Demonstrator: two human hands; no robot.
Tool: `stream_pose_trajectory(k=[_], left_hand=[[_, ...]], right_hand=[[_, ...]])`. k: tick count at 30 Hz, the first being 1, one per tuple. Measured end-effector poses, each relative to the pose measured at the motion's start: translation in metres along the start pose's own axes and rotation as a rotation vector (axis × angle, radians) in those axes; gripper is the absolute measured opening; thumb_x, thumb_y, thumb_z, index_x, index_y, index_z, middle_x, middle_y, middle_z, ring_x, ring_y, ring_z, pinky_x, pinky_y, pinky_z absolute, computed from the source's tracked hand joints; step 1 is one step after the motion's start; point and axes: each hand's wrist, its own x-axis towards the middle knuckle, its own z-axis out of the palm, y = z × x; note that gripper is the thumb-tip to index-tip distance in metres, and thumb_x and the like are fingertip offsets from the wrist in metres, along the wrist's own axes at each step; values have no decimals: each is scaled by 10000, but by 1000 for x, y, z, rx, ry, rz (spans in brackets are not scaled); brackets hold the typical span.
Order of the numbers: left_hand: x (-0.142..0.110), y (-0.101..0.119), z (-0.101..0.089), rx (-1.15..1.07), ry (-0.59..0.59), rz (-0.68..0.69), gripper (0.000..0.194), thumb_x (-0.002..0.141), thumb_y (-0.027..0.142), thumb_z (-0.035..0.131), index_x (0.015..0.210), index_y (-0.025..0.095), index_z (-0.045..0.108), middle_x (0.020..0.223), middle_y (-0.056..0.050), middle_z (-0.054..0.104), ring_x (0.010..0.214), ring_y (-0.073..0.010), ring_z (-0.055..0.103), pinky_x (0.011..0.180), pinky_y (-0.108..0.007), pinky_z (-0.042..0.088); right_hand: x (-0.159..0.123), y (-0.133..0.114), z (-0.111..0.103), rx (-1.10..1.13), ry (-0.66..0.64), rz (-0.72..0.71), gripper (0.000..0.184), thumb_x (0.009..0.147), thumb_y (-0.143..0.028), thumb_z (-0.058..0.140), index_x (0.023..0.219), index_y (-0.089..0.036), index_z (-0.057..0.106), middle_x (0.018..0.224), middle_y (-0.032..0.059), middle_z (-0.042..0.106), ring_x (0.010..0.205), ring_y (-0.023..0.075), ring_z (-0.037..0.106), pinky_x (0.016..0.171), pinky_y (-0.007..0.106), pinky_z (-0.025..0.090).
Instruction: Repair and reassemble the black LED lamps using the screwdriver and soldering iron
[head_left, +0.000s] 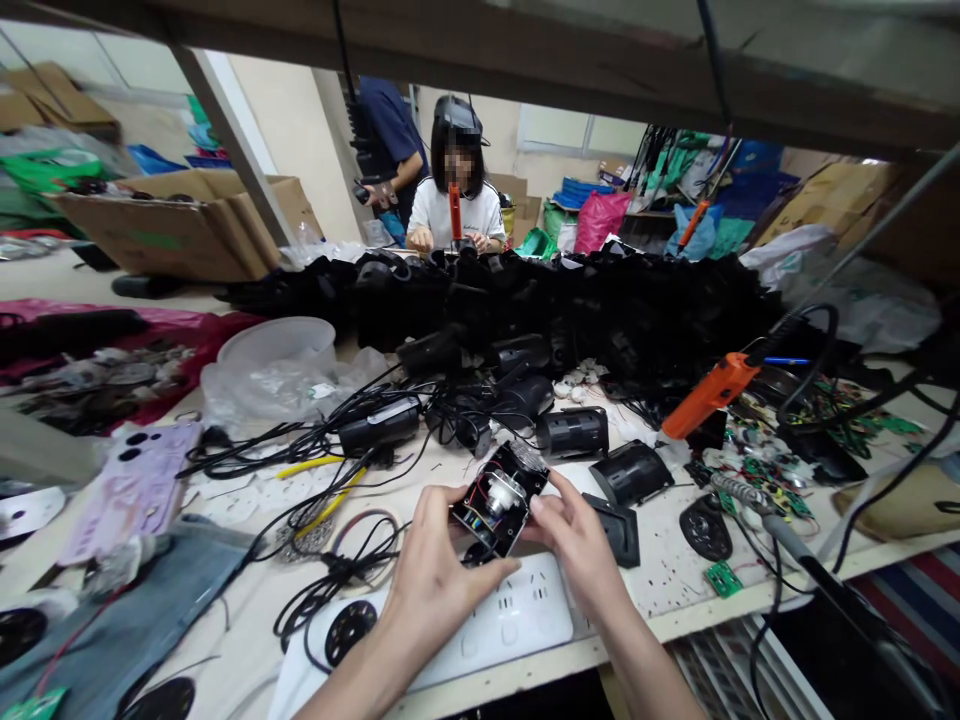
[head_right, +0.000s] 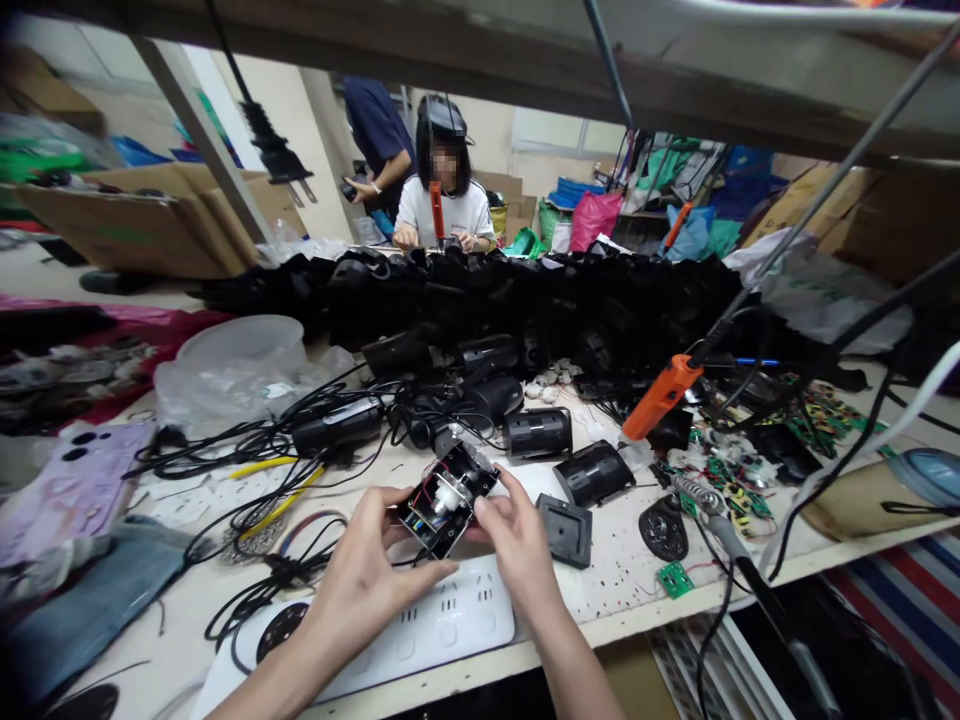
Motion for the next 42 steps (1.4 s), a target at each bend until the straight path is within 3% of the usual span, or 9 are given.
stream_pose_trajectory(k=[7,10,14,22,27,32,37,40,42], left_hand=[[-10,-10,-9,-226,-142,-162,619,635,496,765,1078,218,434,1066,-79,646,972,-273,668,890,-438,535],[-2,-8,-16,-446,-104,-284,525,800,678,535,1033,212,469,1101,-93,636,941,-252,670,847,-414,537],[12,3,-24,-688,-68,-325,494,875,628,498,1124,202,485,1030,-73,660,892,-210,670,833,-334,506],[11,10,-32,-993,-372,-660,540,938,584,398,1166,141,605,880,-113,738,762,-247,699,644,-313,528],[8,19,-55,-1095,-212,-705,528,955,543,374,1179,127,611,807,-126,742,589,-246,694,575,-369,562],[15,42,-105,-1118,-24,-565,576,973,540,280,1174,115,613,772,-142,733,592,-273,705,527,-414,576],[16,48,-134,-1141,116,-469,614,977,540,244,1079,85,643,781,-162,728,675,-293,721,568,-441,596],[14,44,-137,-1147,114,-454,615,975,546,252,1014,87,660,777,-165,727,702,-295,724,590,-447,602],[12,41,-136,-1150,110,-450,615,979,540,242,990,91,664,778,-164,729,707,-292,725,604,-453,604]], right_hand=[[-5,-4,0,-60,19,-10,702,693,-397,748,1307,-132,534,632,-74,548,566,132,602,600,288,548],[-6,-5,-2,-100,13,18,707,677,-369,736,1313,-128,541,602,-86,535,482,124,593,527,267,513],[-6,-6,4,-133,-27,52,734,657,-379,728,1310,-101,542,575,-84,530,476,132,591,516,273,517],[-7,-11,32,-239,-150,18,710,693,-414,697,1306,-96,531,599,-73,556,464,118,580,487,255,504],[-4,-7,30,-341,-137,-100,623,763,-541,625,1218,-119,568,702,7,642,572,170,653,533,292,543],[-10,2,37,-718,-213,-346,210,865,-347,552,870,-167,660,714,44,665,636,179,650,611,294,520],[-56,24,87,-1096,-562,-674,232,911,-286,557,730,-164,637,704,64,664,632,202,637,587,298,487],[-78,43,120,-1447,-683,-640,427,740,-488,758,862,-88,675,787,150,687,638,311,665,515,367,489],[-83,51,136,-1505,-714,-608,368,719,-363,793,873,-49,681,780,174,689,596,317,663,471,361,466]])
